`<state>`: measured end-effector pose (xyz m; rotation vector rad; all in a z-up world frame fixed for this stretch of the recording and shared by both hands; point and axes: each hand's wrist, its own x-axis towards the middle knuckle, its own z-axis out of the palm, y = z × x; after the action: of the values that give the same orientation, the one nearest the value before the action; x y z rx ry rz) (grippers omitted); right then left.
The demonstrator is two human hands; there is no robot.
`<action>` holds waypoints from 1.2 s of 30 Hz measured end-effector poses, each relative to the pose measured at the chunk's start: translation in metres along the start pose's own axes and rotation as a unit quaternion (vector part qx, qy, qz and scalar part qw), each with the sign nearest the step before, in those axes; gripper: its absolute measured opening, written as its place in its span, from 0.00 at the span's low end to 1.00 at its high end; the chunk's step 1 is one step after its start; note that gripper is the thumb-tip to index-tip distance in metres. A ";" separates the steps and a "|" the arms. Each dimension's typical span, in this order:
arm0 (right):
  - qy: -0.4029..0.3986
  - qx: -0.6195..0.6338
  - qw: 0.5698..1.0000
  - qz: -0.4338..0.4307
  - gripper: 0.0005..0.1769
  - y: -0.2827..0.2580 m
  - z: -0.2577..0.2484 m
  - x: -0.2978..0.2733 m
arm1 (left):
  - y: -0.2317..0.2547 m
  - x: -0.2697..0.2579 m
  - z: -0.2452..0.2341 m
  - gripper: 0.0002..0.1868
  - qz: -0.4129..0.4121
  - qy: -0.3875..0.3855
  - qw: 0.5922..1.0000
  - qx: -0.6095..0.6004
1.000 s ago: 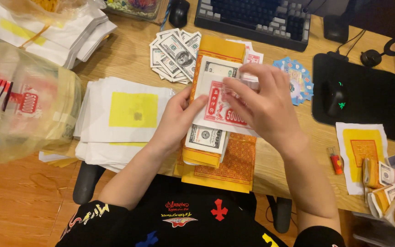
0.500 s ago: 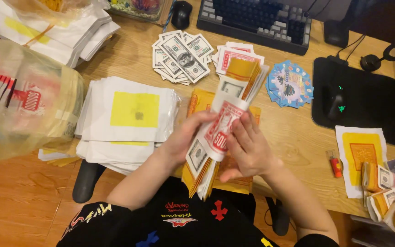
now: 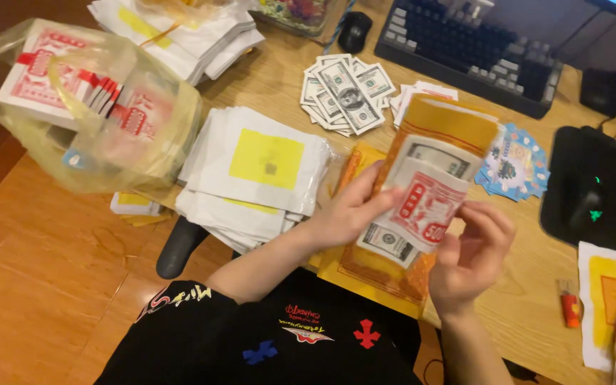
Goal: Folding and stacking ritual joss paper and fake currency on a desk
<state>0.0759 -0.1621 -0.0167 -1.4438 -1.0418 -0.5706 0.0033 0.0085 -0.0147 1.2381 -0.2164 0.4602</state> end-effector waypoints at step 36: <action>-0.139 0.299 0.894 0.303 0.39 -0.011 0.018 0.023 | -0.010 -0.002 0.024 0.21 -0.066 -0.138 0.978 -0.139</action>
<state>0.0735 -0.1403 0.0053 -1.2063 -0.8119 0.3994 0.0076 -0.0167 -0.0162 1.0307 -0.4178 0.1350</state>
